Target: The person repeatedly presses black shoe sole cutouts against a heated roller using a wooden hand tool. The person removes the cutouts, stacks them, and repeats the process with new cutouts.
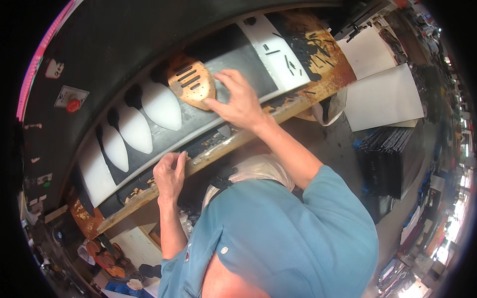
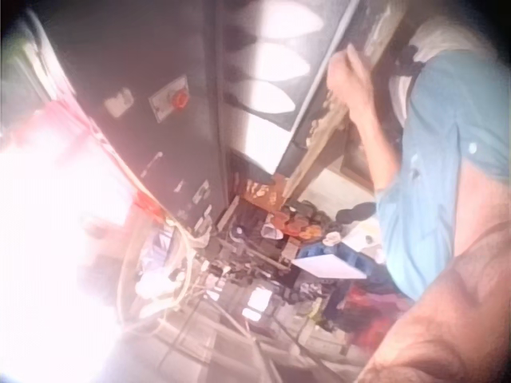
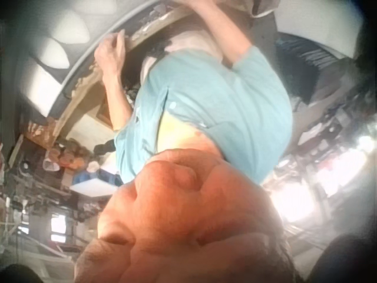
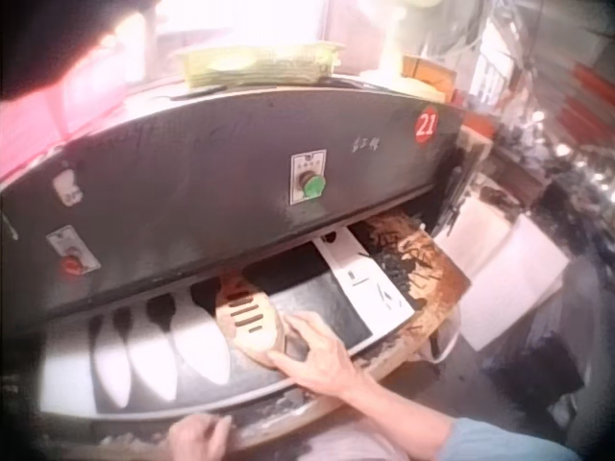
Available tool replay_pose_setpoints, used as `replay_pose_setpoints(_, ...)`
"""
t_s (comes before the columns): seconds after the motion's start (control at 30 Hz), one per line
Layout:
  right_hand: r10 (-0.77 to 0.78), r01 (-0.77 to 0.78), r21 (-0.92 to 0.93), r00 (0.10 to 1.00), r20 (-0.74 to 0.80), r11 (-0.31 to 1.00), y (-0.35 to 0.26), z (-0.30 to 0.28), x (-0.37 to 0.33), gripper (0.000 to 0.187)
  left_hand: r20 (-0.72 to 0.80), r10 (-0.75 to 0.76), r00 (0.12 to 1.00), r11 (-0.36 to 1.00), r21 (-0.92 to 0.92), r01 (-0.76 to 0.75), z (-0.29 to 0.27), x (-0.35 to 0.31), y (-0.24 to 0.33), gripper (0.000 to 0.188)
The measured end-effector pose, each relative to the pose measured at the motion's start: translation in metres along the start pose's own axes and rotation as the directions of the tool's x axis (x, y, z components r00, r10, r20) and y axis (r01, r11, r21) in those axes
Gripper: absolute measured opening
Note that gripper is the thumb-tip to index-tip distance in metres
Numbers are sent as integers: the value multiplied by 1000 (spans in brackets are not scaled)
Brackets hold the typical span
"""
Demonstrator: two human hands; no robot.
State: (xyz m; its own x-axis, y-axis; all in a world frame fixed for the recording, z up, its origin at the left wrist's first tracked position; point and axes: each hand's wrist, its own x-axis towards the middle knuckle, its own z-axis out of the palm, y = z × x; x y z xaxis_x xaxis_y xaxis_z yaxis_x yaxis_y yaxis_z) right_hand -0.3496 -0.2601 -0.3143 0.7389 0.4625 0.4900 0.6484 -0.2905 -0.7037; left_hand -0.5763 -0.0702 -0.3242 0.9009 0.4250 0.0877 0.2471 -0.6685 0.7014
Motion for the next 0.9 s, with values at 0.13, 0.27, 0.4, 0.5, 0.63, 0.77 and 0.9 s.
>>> replay_pose_setpoints(0.13,-2,66,-274,974,225,959,-10,74,15,97,-202,206,957,966,-116,-233,5,52,-18,17)
replay_pose_setpoints(0.27,105,32,-390,940,324,920,-11,98,1,97,-173,299,939,954,51,-294,37,110,-46,39)
replay_pose_setpoints(0.4,117,-93,-90,937,329,992,-3,78,0,91,-123,373,920,917,199,-345,54,119,-64,41)
replay_pose_setpoints(0.5,248,-402,366,882,401,839,7,52,13,91,-108,365,925,920,196,-340,50,118,-60,44)
replay_pose_setpoints(0.63,311,-552,630,832,460,546,12,42,17,87,-98,372,923,926,-27,-376,49,115,-26,66)
replay_pose_setpoints(0.77,291,-497,689,867,404,527,12,47,11,88,161,245,956,871,-471,-143,66,94,14,63)
replay_pose_setpoints(0.9,333,-519,705,854,400,483,14,43,11,87,187,113,976,701,-711,55,76,92,16,45)
